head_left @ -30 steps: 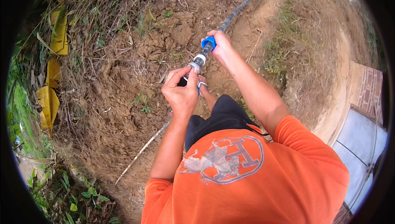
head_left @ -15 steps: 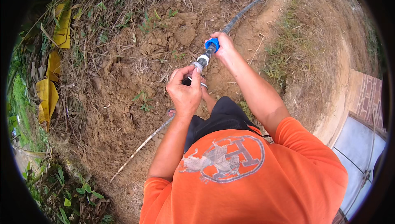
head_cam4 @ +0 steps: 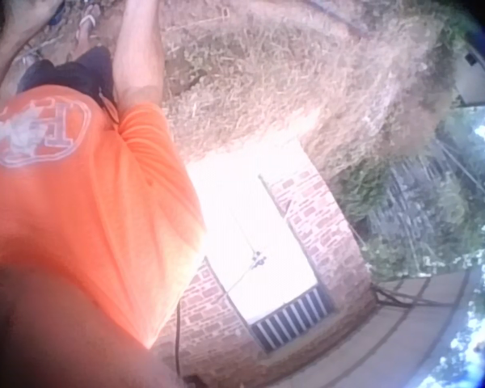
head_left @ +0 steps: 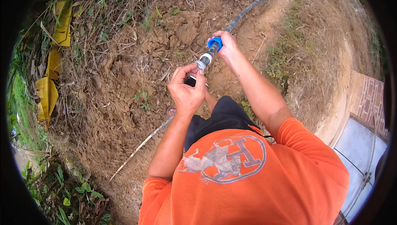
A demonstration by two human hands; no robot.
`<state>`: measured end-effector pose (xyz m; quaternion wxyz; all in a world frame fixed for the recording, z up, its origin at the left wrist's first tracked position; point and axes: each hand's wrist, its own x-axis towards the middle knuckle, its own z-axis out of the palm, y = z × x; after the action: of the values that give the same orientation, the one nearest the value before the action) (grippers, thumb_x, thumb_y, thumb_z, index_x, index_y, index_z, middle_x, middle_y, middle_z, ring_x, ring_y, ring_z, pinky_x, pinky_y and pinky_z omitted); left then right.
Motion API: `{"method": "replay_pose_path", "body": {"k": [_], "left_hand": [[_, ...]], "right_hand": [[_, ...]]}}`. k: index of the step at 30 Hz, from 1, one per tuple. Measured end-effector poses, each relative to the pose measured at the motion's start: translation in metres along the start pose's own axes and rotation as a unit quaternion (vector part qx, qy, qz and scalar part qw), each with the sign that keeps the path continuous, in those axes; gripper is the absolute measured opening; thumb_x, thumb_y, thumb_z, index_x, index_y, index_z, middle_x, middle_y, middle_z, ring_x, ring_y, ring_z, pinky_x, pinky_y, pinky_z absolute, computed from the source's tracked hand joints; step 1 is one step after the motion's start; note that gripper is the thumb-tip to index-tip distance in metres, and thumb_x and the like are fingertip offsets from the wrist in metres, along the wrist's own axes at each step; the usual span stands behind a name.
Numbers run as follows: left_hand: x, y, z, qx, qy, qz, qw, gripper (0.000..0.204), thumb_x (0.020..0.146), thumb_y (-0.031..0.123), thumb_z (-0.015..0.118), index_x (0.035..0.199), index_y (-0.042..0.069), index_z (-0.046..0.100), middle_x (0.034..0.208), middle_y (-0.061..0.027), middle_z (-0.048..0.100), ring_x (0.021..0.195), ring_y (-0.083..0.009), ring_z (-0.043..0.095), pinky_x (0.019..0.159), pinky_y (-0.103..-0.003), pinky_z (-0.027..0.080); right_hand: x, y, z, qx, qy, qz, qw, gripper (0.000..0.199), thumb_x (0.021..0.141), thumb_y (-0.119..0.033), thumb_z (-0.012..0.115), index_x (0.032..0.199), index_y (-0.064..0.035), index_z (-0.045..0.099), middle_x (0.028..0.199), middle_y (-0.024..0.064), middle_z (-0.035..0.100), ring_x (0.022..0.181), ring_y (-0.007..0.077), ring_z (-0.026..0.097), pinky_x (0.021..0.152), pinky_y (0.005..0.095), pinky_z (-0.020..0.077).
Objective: The person uses red shears to cut a black irrigation pipe, then assembles a blue plastic connector with a white seal and attaches it to the pipe. The person repeats the process with a second connector, securing both fittings onto the pipe.
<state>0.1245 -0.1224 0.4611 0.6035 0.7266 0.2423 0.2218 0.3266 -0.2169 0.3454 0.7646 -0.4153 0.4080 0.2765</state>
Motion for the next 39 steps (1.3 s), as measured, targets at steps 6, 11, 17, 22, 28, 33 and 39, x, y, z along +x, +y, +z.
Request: {"method": "replay_pose_path", "body": {"k": [6, 11, 17, 22, 28, 33, 39], "left_hand": [[0.001, 0.001, -0.004, 0.003, -0.027, 0.008, 1.000, 0.022, 0.077, 0.000, 0.073, 0.099, -0.004, 0.070, 0.087, -0.0119, 0.069, 0.073, -0.0177, 0.068, 0.070, -0.031, 0.055], [0.005, 0.009, -0.008, 0.047, -0.029, 0.024, 0.998, 0.021, 0.077, 0.001, 0.077, 0.097, -0.003, 0.071, 0.087, -0.0121, 0.070, 0.074, -0.0193, 0.068, 0.070, -0.031, 0.055], [0.005, 0.010, -0.009, 0.056, -0.042, -0.011, 0.997, 0.024, 0.078, 0.005, 0.082, 0.098, -0.003, 0.072, 0.087, -0.0105, 0.071, 0.076, -0.0171, 0.067, 0.070, -0.030, 0.054], [0.002, 0.001, -0.009, 0.021, -0.062, -0.083, 0.994, 0.032, 0.081, 0.006, 0.084, 0.109, -0.003, 0.071, 0.089, -0.0064, 0.070, 0.078, -0.0110, 0.065, 0.070, -0.025, 0.053], [0.005, 0.006, -0.007, 0.032, -0.061, -0.044, 0.997, 0.041, 0.081, 0.006, 0.083, 0.119, -0.001, 0.070, 0.088, -0.0055, 0.068, 0.079, -0.0106, 0.063, 0.072, -0.025, 0.052], [0.010, 0.016, -0.010, 0.084, -0.086, -0.009, 0.993, 0.039, 0.080, 0.007, 0.083, 0.117, -0.001, 0.074, 0.085, -0.0066, 0.067, 0.078, -0.0117, 0.062, 0.072, -0.026, 0.052], [0.006, 0.014, -0.008, 0.085, -0.063, -0.015, 0.994, 0.039, 0.080, 0.008, 0.084, 0.116, -0.001, 0.074, 0.087, -0.0087, 0.069, 0.078, -0.0140, 0.063, 0.073, -0.029, 0.052]], "right_hand": [[0.002, -0.001, -0.001, -0.004, -0.006, -0.001, 1.000, 0.012, 0.088, 0.003, 0.056, 0.098, 0.0064, 0.051, 0.092, 0.0205, 0.053, 0.070, 0.0345, 0.061, 0.059, 0.0503, 0.0600], [0.005, 0.000, -0.003, -0.003, -0.005, -0.005, 1.000, 0.013, 0.087, 0.004, 0.057, 0.099, 0.0071, 0.051, 0.091, 0.0206, 0.054, 0.070, 0.0348, 0.061, 0.058, 0.0509, 0.0600], [0.004, 0.001, -0.005, -0.016, -0.015, -0.010, 1.000, 0.014, 0.090, -0.004, 0.060, 0.097, 0.0028, 0.050, 0.083, 0.0177, 0.056, 0.069, 0.0319, 0.063, 0.060, 0.0460, 0.0591], [0.001, 0.002, -0.005, -0.013, -0.016, -0.009, 1.000, 0.017, 0.090, -0.005, 0.060, 0.101, 0.0030, 0.049, 0.085, 0.0182, 0.056, 0.071, 0.0318, 0.063, 0.061, 0.0454, 0.0590], [0.006, 0.000, -0.009, 0.016, -0.012, 0.020, 1.000, 0.017, 0.089, 0.002, 0.058, 0.103, 0.0060, 0.050, 0.091, 0.0203, 0.054, 0.073, 0.0350, 0.062, 0.061, 0.0511, 0.0607], [-0.002, 0.000, -0.008, -0.017, -0.012, 0.010, 1.000, 0.018, 0.091, -0.005, 0.061, 0.100, 0.0017, 0.047, 0.082, 0.0167, 0.056, 0.069, 0.0299, 0.062, 0.061, 0.0446, 0.0587], [-0.002, 0.002, -0.007, -0.006, -0.009, 0.007, 1.000, 0.018, 0.090, -0.005, 0.062, 0.099, 0.0016, 0.048, 0.080, 0.0156, 0.056, 0.067, 0.0292, 0.061, 0.060, 0.0444, 0.0591]]}}
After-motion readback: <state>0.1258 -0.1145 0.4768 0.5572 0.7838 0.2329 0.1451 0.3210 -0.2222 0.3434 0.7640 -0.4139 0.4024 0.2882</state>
